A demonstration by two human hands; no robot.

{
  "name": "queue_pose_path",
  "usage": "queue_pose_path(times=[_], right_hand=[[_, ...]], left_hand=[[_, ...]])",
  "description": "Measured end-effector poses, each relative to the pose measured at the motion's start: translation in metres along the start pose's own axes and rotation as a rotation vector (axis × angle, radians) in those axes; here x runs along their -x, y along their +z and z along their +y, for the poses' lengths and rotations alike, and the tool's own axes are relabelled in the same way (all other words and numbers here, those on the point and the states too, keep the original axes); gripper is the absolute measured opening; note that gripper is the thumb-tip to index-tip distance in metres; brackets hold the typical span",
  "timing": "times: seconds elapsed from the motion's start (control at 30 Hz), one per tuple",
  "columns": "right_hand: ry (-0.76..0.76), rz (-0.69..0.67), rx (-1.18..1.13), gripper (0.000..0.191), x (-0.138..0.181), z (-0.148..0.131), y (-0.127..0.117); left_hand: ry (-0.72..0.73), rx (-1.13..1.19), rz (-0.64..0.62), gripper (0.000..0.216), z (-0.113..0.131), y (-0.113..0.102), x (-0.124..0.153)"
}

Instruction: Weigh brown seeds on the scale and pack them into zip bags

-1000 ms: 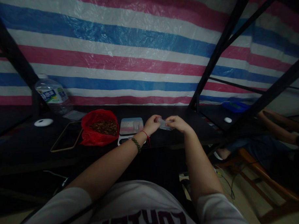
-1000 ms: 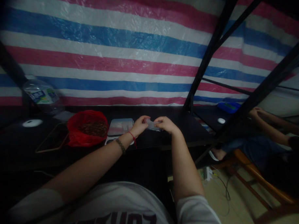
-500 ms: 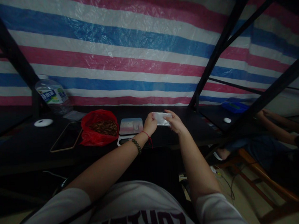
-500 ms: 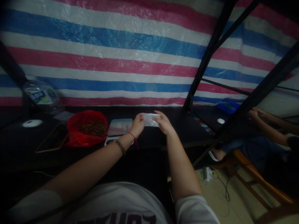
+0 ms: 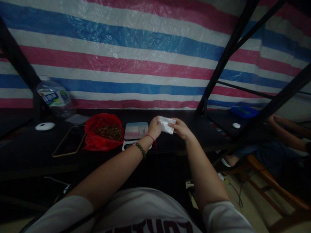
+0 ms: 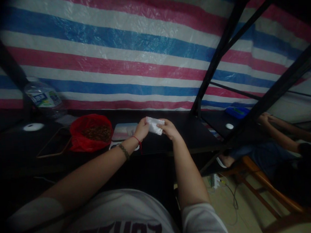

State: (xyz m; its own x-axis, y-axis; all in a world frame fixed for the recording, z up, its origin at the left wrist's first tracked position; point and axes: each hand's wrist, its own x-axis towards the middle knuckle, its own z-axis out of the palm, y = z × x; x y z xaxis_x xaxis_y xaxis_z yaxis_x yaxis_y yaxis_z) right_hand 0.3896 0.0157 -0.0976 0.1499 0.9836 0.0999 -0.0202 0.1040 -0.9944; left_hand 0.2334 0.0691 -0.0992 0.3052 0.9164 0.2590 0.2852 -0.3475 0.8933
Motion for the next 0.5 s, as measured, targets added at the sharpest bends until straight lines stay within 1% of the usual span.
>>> queue_pose_path(times=[0.07, 0.1, 0.2, 0.27, 0.3, 0.4, 0.43, 0.5], right_hand=[[0.039, 0.001, 0.085, 0.053, 0.0, 0.0, -0.011], [0.042, 0.033, 0.155, 0.05, -0.001, 0.001, -0.017], [-0.002, 0.234, 0.485, 0.049, -0.005, 0.009, -0.037], [-0.017, 0.364, 0.736, 0.048, -0.007, 0.018, -0.047], [0.0, 0.403, 0.845, 0.05, -0.008, 0.023, -0.05], [0.091, 0.426, 1.062, 0.058, -0.008, 0.035, -0.05], [0.1, 0.415, 1.095, 0.057, -0.008, 0.038, -0.049], [0.055, 0.378, 1.108, 0.051, -0.008, 0.04, -0.045]], left_hand=[[-0.023, -0.045, -0.059, 0.026, -0.001, -0.003, -0.002], [-0.039, -0.072, -0.098, 0.02, -0.002, -0.003, -0.002], [-0.085, -0.163, -0.215, 0.001, -0.005, -0.003, -0.004], [-0.1, -0.222, -0.254, 0.011, -0.006, 0.0, -0.004], [-0.101, -0.248, -0.262, 0.012, -0.006, 0.002, -0.005], [-0.095, -0.311, -0.268, 0.011, -0.004, 0.011, -0.004], [-0.088, -0.328, -0.268, 0.01, -0.002, 0.013, -0.003], [-0.068, -0.354, -0.264, 0.012, 0.002, 0.015, -0.001]])
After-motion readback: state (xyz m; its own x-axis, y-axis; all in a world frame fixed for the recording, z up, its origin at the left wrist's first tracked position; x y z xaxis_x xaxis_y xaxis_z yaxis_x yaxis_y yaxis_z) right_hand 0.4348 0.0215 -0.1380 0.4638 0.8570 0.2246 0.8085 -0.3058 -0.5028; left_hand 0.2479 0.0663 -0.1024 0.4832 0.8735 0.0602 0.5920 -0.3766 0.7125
